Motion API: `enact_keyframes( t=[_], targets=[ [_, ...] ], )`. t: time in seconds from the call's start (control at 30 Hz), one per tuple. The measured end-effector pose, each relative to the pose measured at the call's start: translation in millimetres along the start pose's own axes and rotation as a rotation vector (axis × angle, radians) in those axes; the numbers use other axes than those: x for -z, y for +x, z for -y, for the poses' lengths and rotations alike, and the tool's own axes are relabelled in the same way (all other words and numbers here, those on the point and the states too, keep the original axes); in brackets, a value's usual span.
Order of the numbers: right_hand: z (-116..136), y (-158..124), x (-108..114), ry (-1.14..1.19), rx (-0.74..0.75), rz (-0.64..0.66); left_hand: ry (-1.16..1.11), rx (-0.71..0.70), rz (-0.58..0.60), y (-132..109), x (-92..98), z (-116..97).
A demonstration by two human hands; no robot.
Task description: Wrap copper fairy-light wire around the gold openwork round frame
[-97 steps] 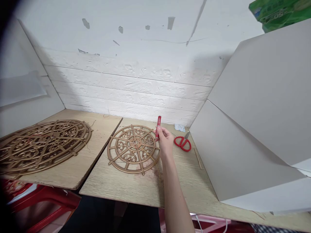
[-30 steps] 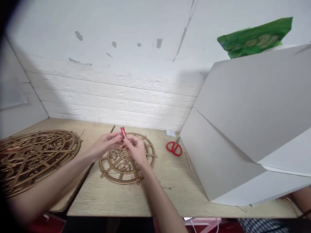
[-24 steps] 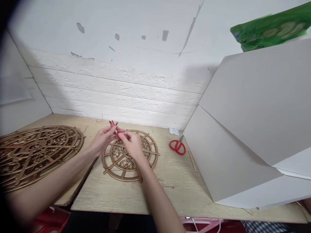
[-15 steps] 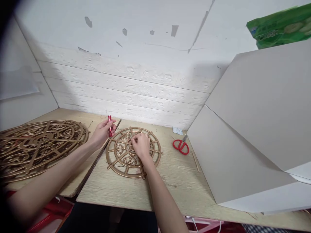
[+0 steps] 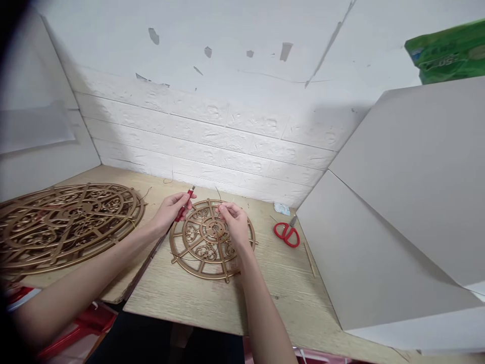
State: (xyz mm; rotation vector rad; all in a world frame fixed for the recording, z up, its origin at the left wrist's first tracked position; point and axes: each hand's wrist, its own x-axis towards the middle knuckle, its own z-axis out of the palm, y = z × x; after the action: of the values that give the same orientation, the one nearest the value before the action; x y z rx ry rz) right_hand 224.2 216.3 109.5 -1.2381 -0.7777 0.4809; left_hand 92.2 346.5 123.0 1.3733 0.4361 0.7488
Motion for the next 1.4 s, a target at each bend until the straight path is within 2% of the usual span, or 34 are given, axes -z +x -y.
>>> enact_keyframes(
  t=[0.1, 0.23, 0.37, 0.47, 0.63, 0.77, 0.97, 1.17, 1.4],
  targets=[
    [2, 0, 3, 0.058, 0.048, -0.057, 0.071, -0.057, 0.065, -1, -0.8, 3],
    [3, -1, 1, 0.13, 0.114, -0.065, 0.128, -0.181, 0.12, -1, -1.3, 11],
    [5, -5, -8, 0.285, 0.047, 0.02, 0.172, -0.311, 0.191, -2, -2.8, 16],
    [9, -10, -13, 0.298, -0.009, 0.068, 0.196, -0.367, 0.233, -4, -4.9, 15],
    [11, -12, -14, 0.17, -0.026, 0.027, 0.207, -0.309, 0.275, -11, -7.0, 13],
    [5, -12, -15, 0.088, -0.021, 0.04, 0.247, -0.355, 0.27, -16, -8.4, 11],
    [6, -16, -21, 0.151, -0.028, 0.121, 0.197, -0.314, 0.326, -21, -13.0, 11],
    [10, -17, -21, 0.172, -0.093, 0.122, 0.239, -0.353, 0.324, -25, -14.4, 9],
    [8, -17, -22, 0.181, -0.09, 0.102, 0.153, -0.306, 0.316, -26, -16.3, 12]
  ],
)
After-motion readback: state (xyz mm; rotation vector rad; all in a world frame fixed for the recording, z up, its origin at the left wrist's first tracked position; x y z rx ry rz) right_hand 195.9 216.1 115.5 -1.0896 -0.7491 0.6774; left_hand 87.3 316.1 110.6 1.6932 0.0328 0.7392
